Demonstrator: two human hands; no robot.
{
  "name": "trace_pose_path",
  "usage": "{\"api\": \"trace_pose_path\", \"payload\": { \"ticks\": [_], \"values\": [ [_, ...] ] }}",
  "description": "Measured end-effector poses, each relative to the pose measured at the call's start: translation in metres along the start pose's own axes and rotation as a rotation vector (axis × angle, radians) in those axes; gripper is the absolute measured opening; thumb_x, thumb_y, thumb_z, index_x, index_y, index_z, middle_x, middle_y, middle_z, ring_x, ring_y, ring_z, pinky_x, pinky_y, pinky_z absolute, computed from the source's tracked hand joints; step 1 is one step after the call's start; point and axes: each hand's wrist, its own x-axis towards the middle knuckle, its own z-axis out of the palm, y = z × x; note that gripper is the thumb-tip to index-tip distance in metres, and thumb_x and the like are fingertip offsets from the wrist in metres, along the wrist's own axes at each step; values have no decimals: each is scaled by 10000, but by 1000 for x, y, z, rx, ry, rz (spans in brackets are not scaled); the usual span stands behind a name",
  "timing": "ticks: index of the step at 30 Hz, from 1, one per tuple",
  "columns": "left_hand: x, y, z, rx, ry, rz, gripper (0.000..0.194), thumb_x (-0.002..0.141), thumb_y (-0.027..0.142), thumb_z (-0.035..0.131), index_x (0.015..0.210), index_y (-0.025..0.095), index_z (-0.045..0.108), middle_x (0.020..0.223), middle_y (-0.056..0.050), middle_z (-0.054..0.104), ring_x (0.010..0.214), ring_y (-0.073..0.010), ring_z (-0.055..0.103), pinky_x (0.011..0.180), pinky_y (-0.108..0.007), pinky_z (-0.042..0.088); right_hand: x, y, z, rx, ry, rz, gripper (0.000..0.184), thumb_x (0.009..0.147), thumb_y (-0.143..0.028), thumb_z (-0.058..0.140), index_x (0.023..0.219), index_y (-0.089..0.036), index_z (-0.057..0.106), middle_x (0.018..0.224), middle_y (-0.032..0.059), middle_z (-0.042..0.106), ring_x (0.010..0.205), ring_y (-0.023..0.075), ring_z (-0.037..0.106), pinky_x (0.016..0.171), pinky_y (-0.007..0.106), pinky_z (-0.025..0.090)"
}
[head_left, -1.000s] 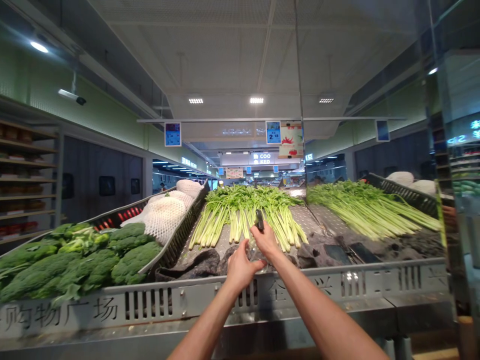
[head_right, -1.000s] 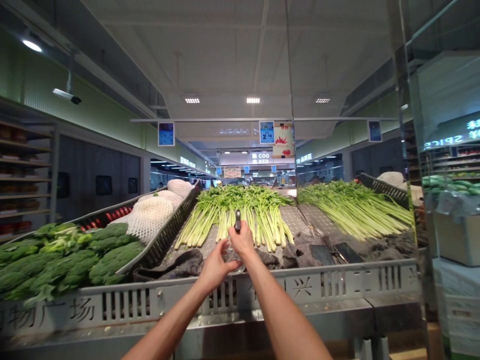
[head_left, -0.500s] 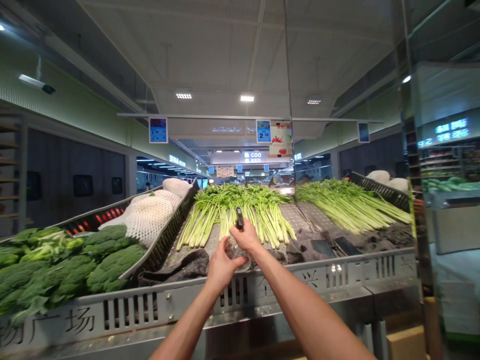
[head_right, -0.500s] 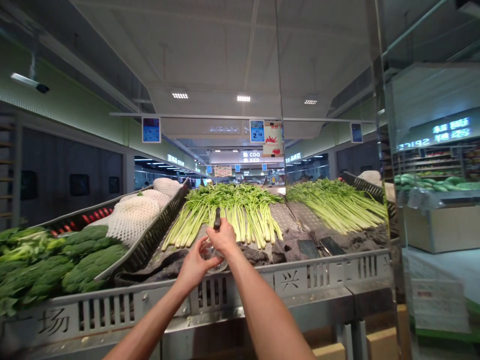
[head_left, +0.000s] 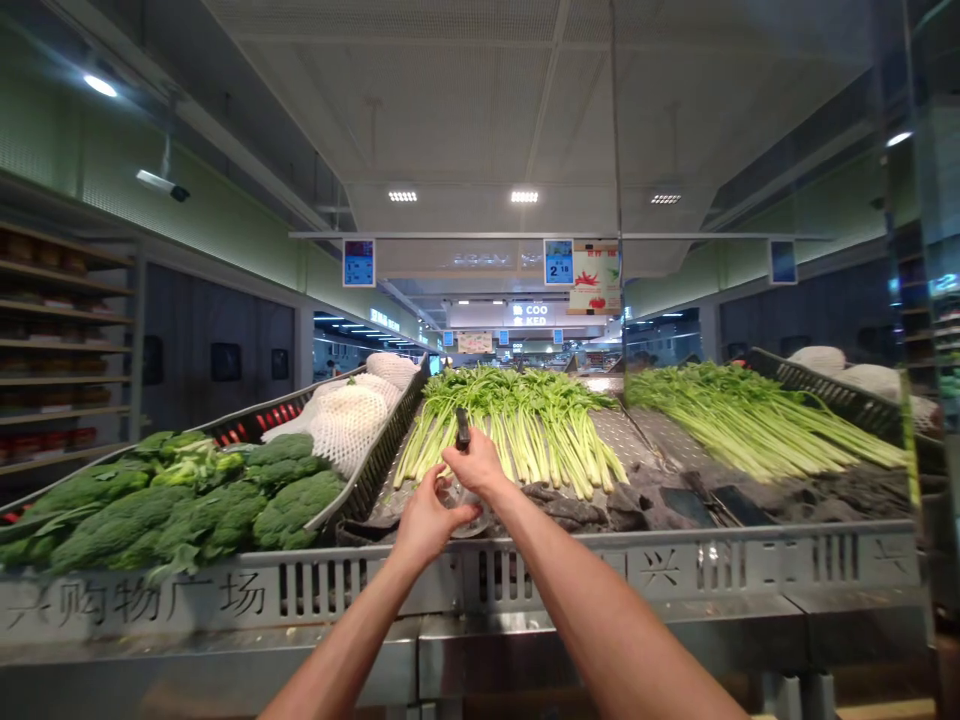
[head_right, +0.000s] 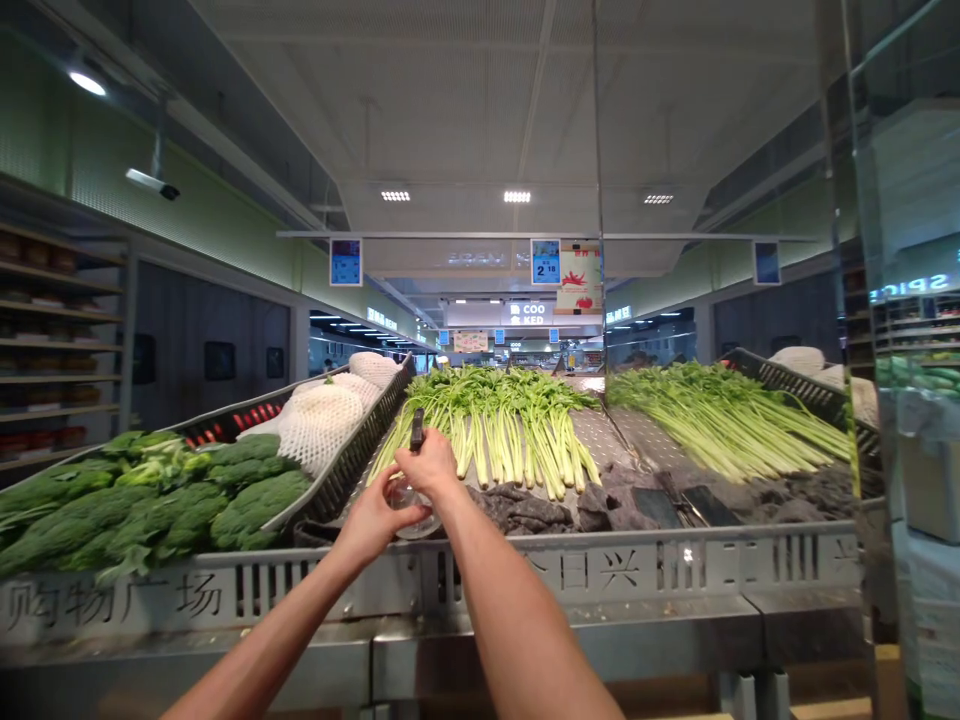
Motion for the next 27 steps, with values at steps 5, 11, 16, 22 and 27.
{"api": "trace_pose_path", "payload": {
  "ticks": [5,11,16,22,27],
  "values": [
    [4,4,-3,-54,19,39,663,488,273,672,1089,147,423,1032,-95,566,978,-216,513,827,-319,389,3,-10,-4,-6,-16,-59,169,598,-303,488,719,-188,462,611,-36,482,519,85,411,468,202,290],
    [9,7,9,-45,24,75,644,487,283,675,1071,158,434,1040,-83,559,951,-211,521,819,-319,391,5,-6,-16,7,13,-84,197,604,-301,476,761,-183,461,627,-38,465,531,82,395,477,199,292],
    [14,15,31,-61,8,80,670,485,270,687,1093,172,423,1051,-78,552,925,-197,528,801,-303,395,9,7,-36,-6,67,-44,177,612,-321,459,722,-182,454,617,-31,471,523,86,397,475,205,288],
    [15,30,58,-64,-71,44,717,459,304,707,1102,178,416,1025,-71,554,884,-188,535,754,-288,409,11,27,-59,-51,138,13,156,598,-318,458,676,-182,454,581,-31,471,520,96,403,489,214,283],
    [13,36,84,-46,-118,11,804,425,339,719,1136,175,383,1089,-88,524,903,-201,519,762,-295,403,6,50,-81,-51,147,39,200,590,-330,464,710,-171,479,595,-20,490,529,110,427,498,227,299]
  ]
}}
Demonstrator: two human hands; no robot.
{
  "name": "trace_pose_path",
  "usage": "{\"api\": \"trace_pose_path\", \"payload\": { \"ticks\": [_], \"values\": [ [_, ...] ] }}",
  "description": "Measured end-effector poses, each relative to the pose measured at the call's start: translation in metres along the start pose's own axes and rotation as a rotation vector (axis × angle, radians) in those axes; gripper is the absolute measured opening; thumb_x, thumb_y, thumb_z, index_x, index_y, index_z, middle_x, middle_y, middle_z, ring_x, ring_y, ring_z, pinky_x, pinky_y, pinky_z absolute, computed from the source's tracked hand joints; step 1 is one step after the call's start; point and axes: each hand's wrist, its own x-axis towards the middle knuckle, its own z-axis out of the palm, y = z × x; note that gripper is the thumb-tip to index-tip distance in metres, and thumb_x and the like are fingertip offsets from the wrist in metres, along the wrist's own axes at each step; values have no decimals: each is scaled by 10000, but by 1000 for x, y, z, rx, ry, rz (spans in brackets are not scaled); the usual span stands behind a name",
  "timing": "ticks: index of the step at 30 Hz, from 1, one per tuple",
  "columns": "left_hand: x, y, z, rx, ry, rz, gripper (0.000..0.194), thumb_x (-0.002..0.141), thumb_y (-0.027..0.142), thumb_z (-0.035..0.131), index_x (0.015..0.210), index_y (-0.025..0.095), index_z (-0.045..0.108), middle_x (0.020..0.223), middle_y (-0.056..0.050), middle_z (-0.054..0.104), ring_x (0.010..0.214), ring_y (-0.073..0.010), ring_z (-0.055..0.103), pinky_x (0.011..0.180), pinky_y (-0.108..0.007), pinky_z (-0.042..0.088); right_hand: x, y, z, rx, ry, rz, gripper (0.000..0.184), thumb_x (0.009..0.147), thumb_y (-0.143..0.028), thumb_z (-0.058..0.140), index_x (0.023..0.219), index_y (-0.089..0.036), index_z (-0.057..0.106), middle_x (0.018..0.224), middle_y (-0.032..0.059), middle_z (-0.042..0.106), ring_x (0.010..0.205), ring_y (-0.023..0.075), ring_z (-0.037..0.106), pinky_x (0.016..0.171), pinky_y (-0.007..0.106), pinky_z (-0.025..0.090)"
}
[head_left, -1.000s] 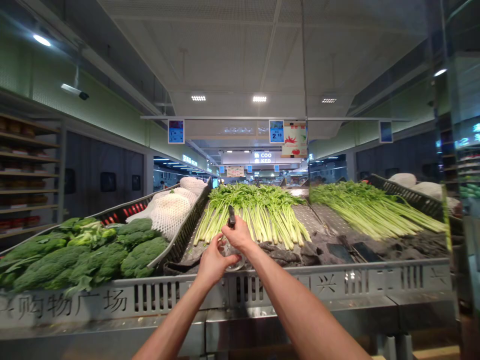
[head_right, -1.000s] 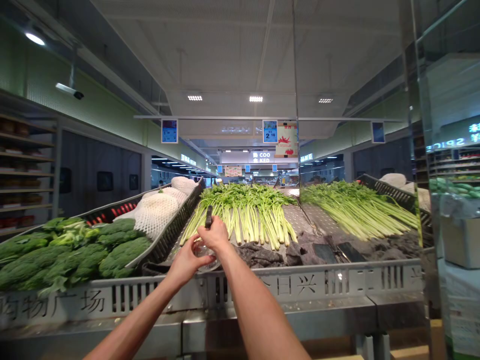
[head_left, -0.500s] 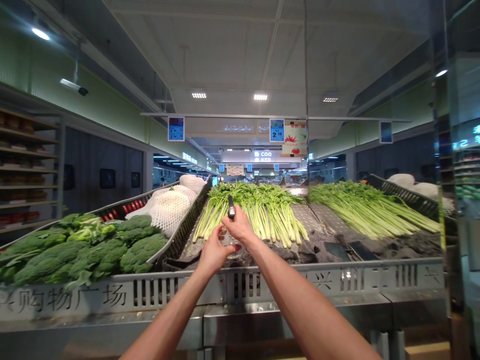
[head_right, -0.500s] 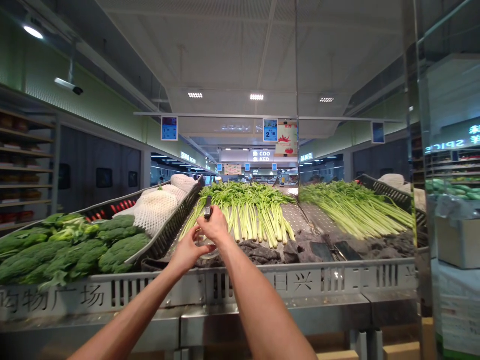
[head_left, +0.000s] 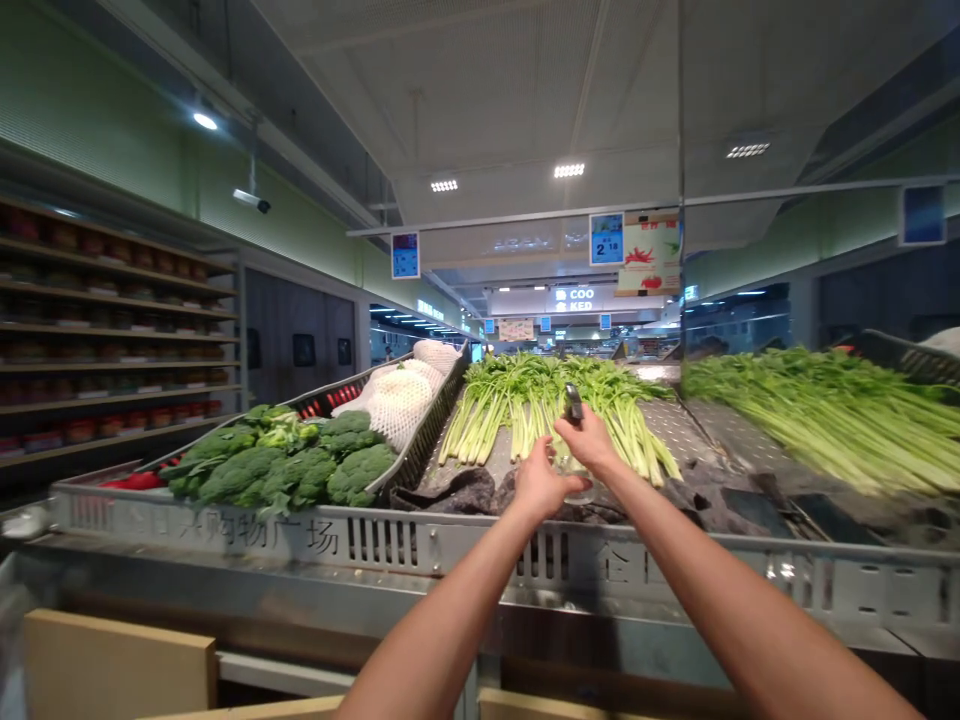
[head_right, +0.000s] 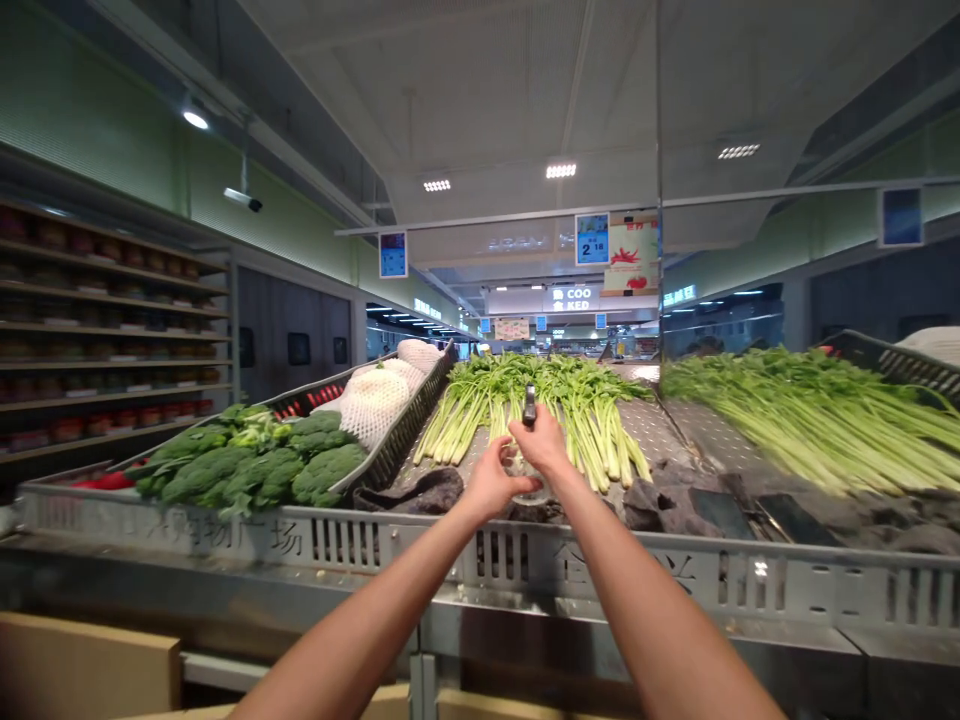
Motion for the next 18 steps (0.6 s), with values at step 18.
{"api": "trace_pose_path", "payload": {
  "ticks": [18],
  "values": [
    [-1,23,62,53,-115,-5,823,432,385,706,1160,186,378,1069,-85,534,932,-209,504,771,-289,389,-2,40,-56,-81,56,138,146,581,-318,451,600,-173,445,507,-31,431,471,94,374,455,221,272]
  ]
}}
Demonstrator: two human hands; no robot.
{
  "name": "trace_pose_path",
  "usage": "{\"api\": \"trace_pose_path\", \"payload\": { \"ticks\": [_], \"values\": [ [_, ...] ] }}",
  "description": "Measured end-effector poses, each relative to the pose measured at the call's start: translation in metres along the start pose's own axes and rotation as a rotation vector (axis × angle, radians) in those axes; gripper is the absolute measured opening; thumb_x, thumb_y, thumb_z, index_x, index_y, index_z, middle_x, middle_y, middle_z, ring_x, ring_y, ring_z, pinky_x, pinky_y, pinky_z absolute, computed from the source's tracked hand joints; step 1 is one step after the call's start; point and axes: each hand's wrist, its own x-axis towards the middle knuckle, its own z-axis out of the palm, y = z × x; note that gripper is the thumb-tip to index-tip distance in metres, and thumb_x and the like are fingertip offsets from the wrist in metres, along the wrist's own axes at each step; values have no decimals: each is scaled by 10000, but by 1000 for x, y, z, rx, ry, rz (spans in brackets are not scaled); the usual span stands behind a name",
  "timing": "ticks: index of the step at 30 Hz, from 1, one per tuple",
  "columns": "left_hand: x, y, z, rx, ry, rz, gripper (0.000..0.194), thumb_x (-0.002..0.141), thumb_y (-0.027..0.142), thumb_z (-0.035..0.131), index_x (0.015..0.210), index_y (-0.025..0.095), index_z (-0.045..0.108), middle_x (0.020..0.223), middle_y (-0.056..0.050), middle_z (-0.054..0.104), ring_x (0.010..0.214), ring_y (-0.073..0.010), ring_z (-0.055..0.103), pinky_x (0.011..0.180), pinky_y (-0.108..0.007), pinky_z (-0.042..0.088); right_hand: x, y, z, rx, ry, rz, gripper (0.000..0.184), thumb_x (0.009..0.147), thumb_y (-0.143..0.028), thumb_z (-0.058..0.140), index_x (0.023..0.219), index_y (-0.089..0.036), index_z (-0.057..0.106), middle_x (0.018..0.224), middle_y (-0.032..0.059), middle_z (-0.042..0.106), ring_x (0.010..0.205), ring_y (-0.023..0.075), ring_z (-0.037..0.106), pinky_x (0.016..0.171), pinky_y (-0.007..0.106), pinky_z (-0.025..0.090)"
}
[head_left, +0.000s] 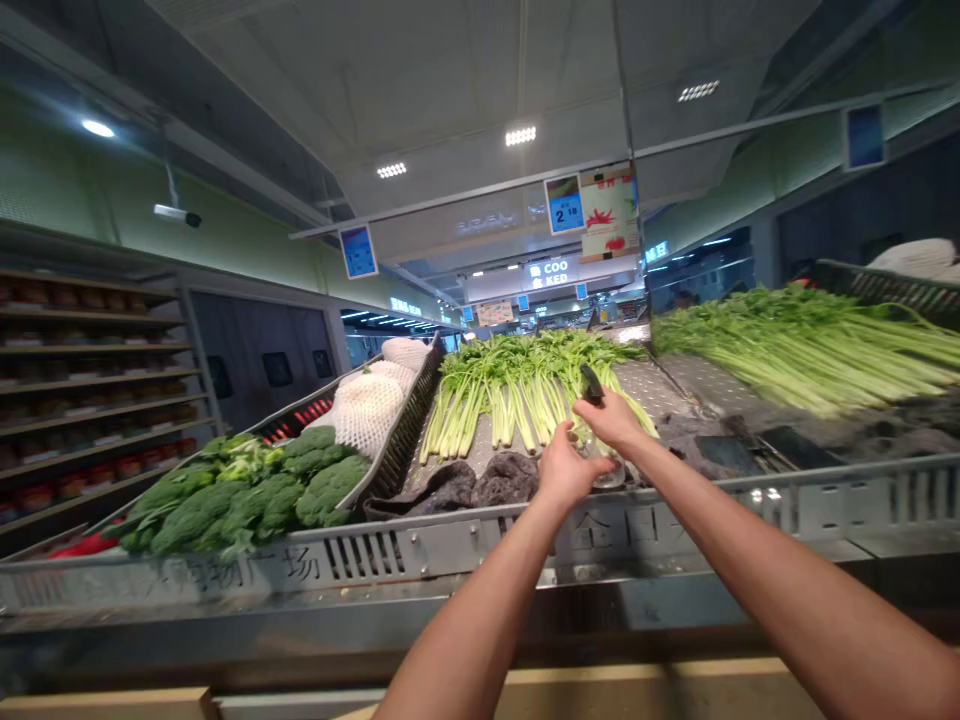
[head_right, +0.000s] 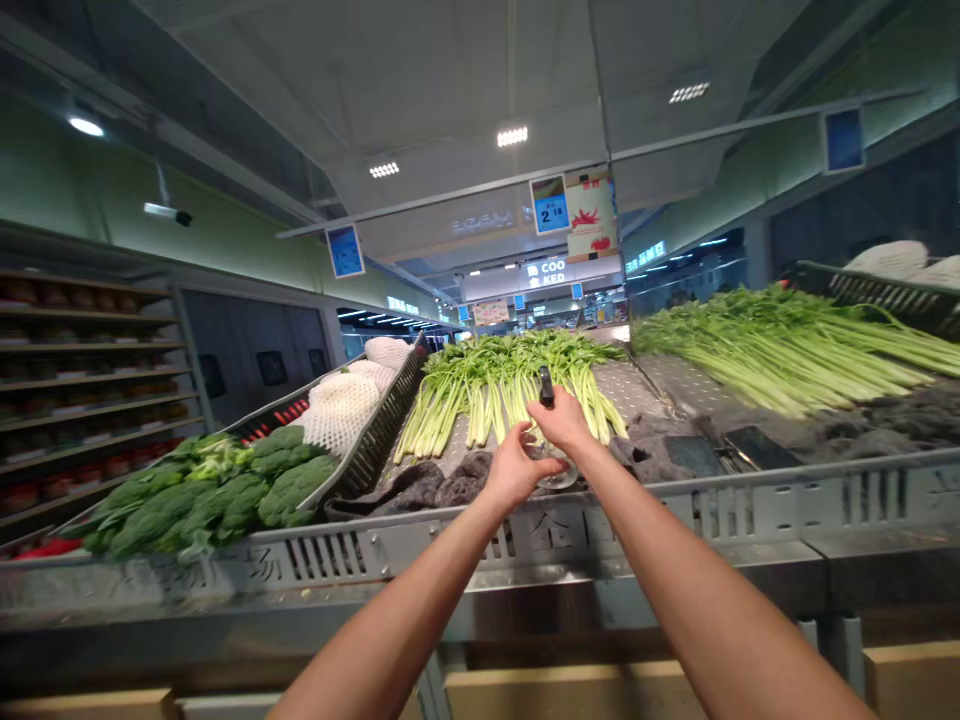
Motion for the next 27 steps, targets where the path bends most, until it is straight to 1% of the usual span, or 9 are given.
{"api": "trace_pose_path", "payload": {
  "ticks": [3,5,10,15,19,21,23,25,27],
  "values": [
    [4,1,8,-6,3,25,792,438,368,704,1144,192,391,1068,-72,536,931,-203,505,771,-281,389,4,9,-3,30,16,-28,163,585,-322,439,639,-169,457,536,-28,448,489,95,388,459,211,278],
    [5,1,17,-5,-13,35,789,436,359,706,1139,184,395,1055,-75,542,937,-204,503,779,-281,386,4,18,-7,17,39,-22,168,586,-319,436,650,-167,470,548,-23,462,500,98,398,464,208,281],
    [-3,0,43,-28,-83,22,799,427,365,714,1136,171,401,1022,-90,560,942,-210,507,789,-288,381,-6,44,-21,-71,66,55,178,590,-310,435,649,-157,504,549,-5,484,502,102,408,458,207,271],
    [-8,0,59,-48,-116,18,802,423,342,720,1137,168,398,1047,-93,555,962,-218,506,801,-292,380,-14,55,-33,-94,103,104,175,596,-300,436,647,-149,508,546,-2,480,494,100,404,447,204,270],
    [-6,2,63,-58,-99,47,753,450,307,706,1124,157,404,1064,-98,550,946,-214,520,795,-297,391,-14,56,-33,-64,134,78,160,599,-296,453,665,-157,497,546,-13,474,492,99,406,462,207,297],
    [-5,4,63,-63,-87,83,710,475,288,688,1114,151,411,1073,-104,544,938,-212,526,798,-304,394,-15,54,-32,-33,168,30,154,603,-282,457,697,-165,495,567,-18,480,507,98,416,484,207,319],
    [-4,6,60,-73,-82,121,662,495,272,665,1097,144,421,1091,-109,532,958,-214,517,816,-312,390,-16,50,-31,-32,172,-13,155,613,-274,454,726,-175,488,580,-26,476,510,95,416,488,205,330],
    [-2,4,56,-96,-93,169,624,521,291,633,1088,140,419,1094,-105,527,964,-214,514,829,-321,389,-17,45,-31,-69,179,-34,181,610,-287,477,755,-180,490,595,-29,479,517,96,417,496,207,343],
    [5,-3,54,-102,-114,211,633,517,350,621,1079,142,414,1087,-98,527,969,-228,509,832,-337,393,-16,41,-30,-96,166,-41,193,621,-296,481,779,-185,494,626,-25,497,533,98,431,512,210,361]
  ]
}}
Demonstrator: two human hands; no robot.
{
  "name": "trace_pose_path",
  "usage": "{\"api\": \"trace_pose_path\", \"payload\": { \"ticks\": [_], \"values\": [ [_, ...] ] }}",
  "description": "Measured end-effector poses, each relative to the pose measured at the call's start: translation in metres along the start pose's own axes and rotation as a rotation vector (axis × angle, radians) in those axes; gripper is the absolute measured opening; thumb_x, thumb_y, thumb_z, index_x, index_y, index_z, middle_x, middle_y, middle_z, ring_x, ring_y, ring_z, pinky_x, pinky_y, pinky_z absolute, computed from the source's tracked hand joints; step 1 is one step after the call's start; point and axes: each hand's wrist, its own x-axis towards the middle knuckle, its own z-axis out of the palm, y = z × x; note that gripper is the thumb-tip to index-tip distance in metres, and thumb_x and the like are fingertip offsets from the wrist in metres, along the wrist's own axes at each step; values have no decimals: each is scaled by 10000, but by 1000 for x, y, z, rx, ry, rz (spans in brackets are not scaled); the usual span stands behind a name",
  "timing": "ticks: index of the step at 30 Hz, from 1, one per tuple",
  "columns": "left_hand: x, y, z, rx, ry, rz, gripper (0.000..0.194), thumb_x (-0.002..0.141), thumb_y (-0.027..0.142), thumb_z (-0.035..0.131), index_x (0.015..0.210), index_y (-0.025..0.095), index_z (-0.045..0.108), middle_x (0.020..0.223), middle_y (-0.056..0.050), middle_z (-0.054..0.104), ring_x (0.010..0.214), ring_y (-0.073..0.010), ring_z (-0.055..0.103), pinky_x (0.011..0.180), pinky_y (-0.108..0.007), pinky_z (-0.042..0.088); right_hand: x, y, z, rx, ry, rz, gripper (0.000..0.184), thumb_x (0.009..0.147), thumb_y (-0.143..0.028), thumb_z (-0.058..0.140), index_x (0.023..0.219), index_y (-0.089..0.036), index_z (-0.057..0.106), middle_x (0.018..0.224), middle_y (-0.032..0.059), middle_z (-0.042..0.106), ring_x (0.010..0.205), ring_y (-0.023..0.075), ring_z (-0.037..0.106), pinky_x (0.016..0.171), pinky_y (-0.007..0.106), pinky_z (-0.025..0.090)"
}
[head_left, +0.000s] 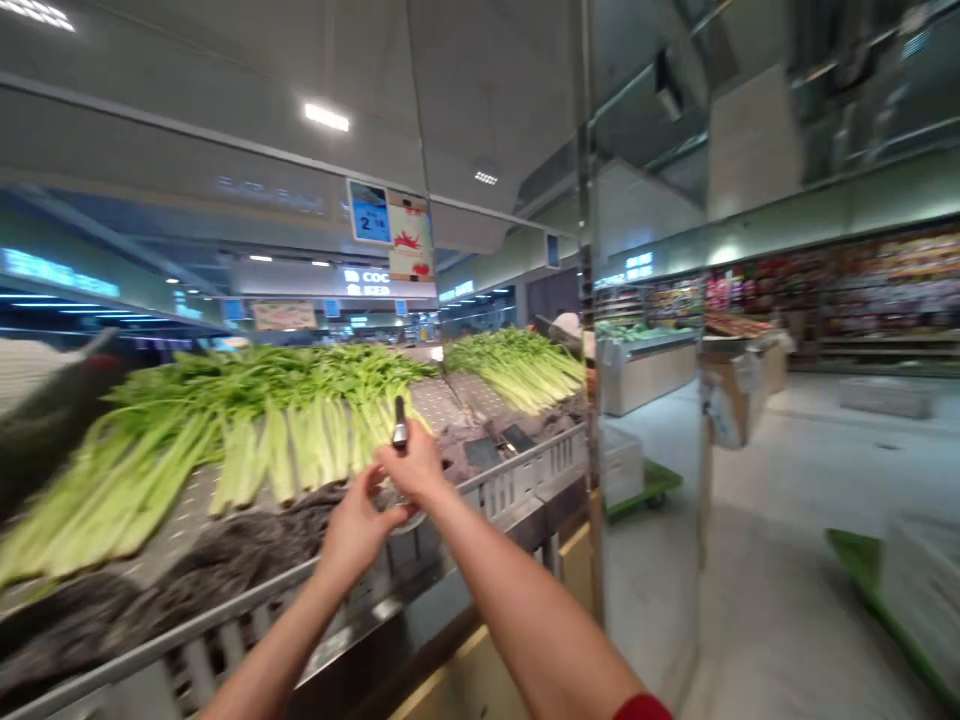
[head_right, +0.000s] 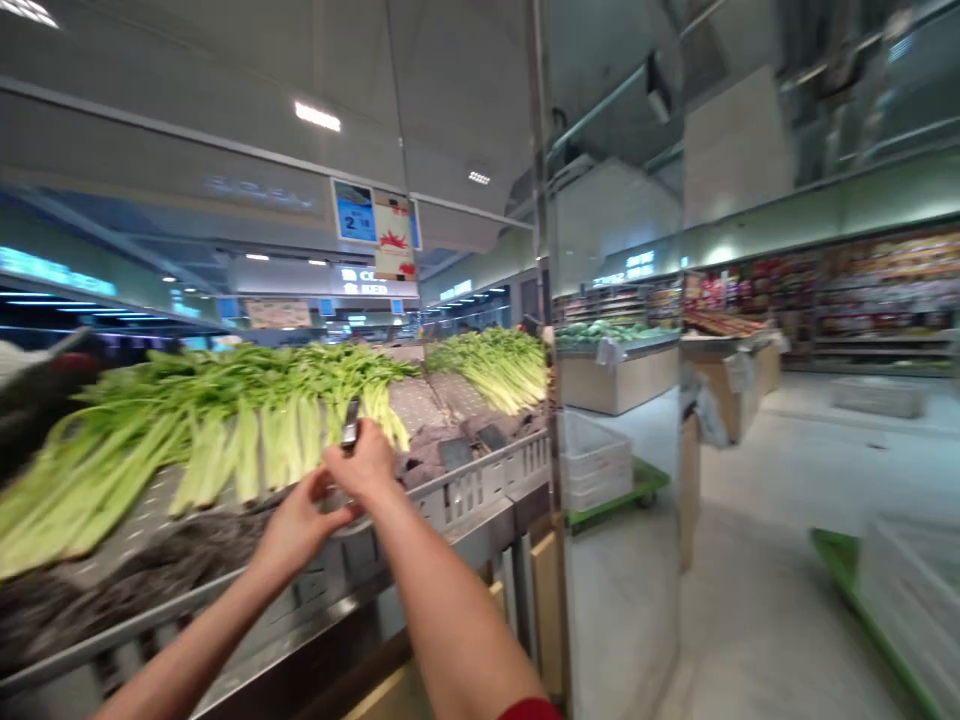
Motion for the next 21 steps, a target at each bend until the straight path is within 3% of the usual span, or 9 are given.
{"api": "trace_pose_path", "payload": {
  "ticks": [6,10,14,18,21],
  "values": [
    [17,-33,8,33,13,51,626,500,426,603,1038,167,419,1029,-95,555,961,-268,510,820,-373,397,1,-3,0,-140,-2,-24,307,618,-335,513,886,-189,490,800,24,546,694,154,505,612,267,406],
    [-3,-24,1,50,-68,15,567,557,405,574,1044,162,411,1009,-75,571,920,-228,532,810,-343,402,-13,-7,3,-150,-42,-15,330,620,-307,505,924,-181,478,822,33,547,714,158,510,645,278,403],
    [-22,-17,-9,127,-70,-3,599,553,373,607,1081,156,426,994,-81,581,906,-216,539,803,-326,403,-22,3,18,-72,7,-30,306,643,-273,443,928,-166,469,788,40,550,677,146,502,633,266,394],
    [-33,-38,-27,241,-84,-39,716,509,355,657,1144,154,395,1066,-95,550,968,-223,505,836,-323,382,-19,17,30,-18,13,-76,295,616,-302,434,871,-158,471,734,35,538,643,147,494,609,260,381],
    [-47,-59,-54,379,-58,0,660,545,353,638,1139,167,421,1108,-100,523,1017,-234,469,879,-334,341,-17,20,27,-14,-22,-70,312,590,-345,451,848,-171,474,688,15,529,606,145,491,580,255,369]
  ]
}}
